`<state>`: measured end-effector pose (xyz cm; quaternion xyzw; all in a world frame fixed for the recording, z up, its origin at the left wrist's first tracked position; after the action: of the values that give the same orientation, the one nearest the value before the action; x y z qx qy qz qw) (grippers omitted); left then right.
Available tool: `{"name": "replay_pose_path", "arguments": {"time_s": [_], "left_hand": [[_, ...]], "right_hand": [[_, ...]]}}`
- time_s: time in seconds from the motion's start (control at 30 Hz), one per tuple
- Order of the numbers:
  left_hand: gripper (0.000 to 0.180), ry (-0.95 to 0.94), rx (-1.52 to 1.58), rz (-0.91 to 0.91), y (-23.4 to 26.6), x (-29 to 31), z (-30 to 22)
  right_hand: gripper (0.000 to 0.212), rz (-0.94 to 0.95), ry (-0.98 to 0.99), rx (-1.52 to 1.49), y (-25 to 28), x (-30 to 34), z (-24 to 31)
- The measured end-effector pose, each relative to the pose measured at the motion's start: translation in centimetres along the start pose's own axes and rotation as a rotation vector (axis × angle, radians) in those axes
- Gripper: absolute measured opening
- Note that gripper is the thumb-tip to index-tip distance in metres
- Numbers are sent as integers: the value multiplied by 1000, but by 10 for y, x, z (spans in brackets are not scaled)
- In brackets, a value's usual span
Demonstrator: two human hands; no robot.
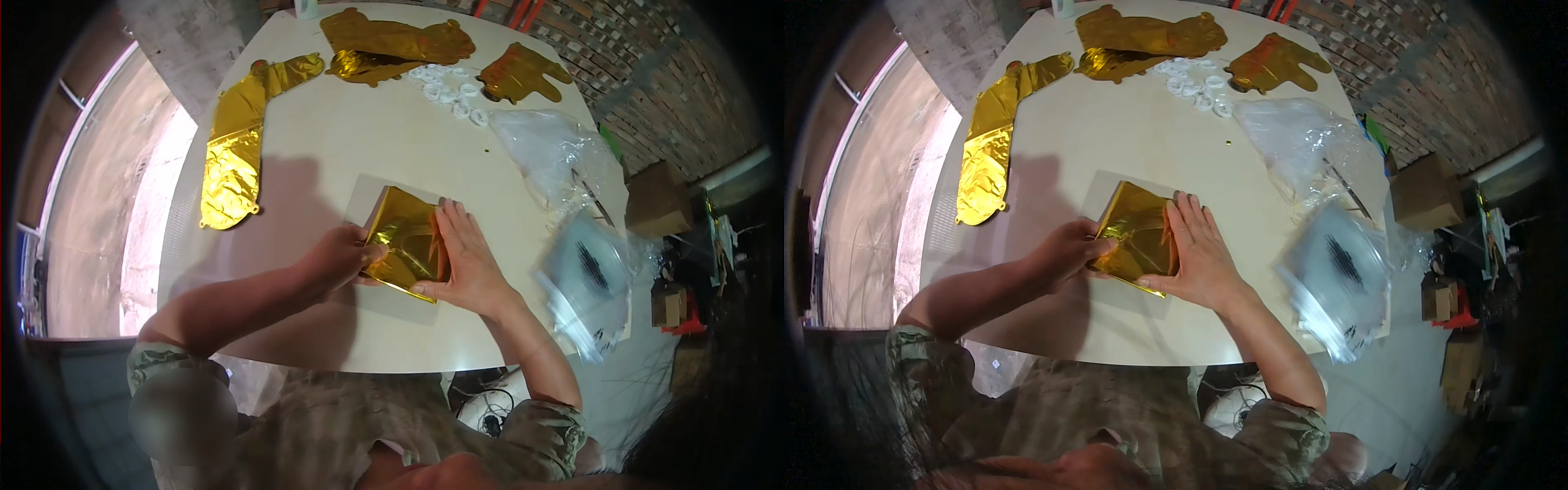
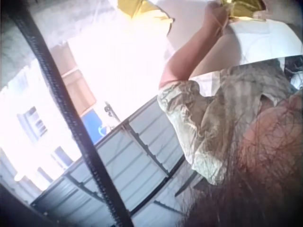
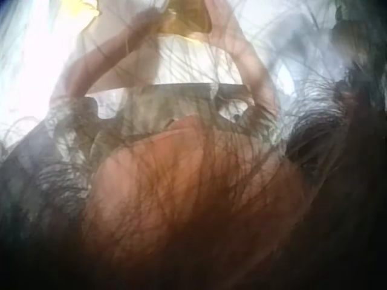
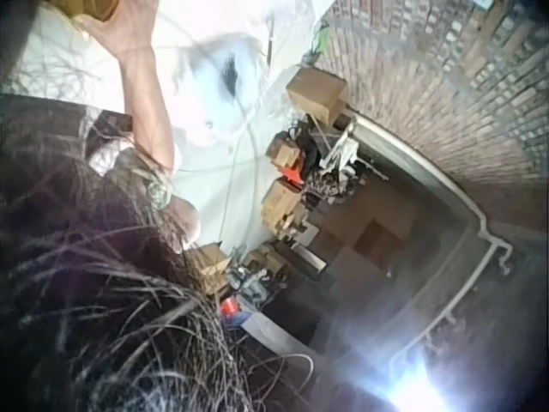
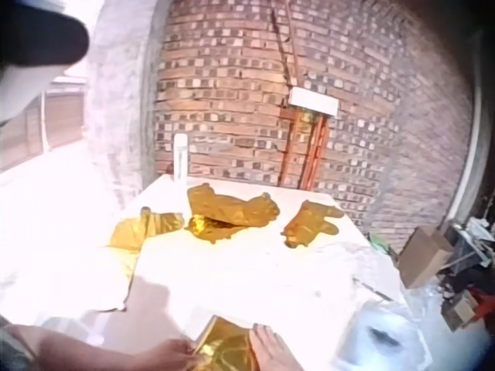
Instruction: Folding gold-colored foil sheets into square packets on a table.
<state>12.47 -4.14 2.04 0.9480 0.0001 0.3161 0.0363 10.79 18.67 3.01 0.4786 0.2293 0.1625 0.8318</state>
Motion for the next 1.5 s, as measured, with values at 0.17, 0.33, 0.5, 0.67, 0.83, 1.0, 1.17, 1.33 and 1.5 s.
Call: {"name": "replay_pose_path", "arguments": {"time_s": [0.17,0.33,0.5,0.67,0.83,1.0,1.17,1.33,1.5], "left_hand": [[33,-74,-228,179,8,-9,-8],[34,-86,-401,98,16,-18,-45],[38,-299,-477,18,12,-52,-53],[35,-243,-437,13,17,-62,-48],[30,-117,-430,109,22,-59,-56],[27,-112,-404,49,20,-60,-48],[25,-144,-368,64,21,-54,-48],[26,-195,-351,8,20,-49,-45],[43,-1160,-917,-379,23,-22,-52]], "right_hand": [[125,-34,73,123,-8,6,3],[127,-11,81,173,-10,5,5],[128,-56,89,154,-7,7,5],[126,-20,93,149,-9,3,3],[125,32,116,193,-7,2,7],[110,-55,93,41,3,-9,1],[105,-43,216,34,-11,-2,10],[105,1,181,85,-11,-4,16],[105,18,158,91,-9,-7,18]]}}
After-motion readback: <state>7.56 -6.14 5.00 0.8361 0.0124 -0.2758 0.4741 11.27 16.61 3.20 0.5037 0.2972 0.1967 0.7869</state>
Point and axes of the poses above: each hand's wrist, its own x-axis away from the middle knuckle, its own y-axis out of the back of the hand, z = x × y, the point moved 3 cm from there along -x, towards the middle knuckle, and after that the axes turned 13 degrees about -z, right-handed, at the moved point
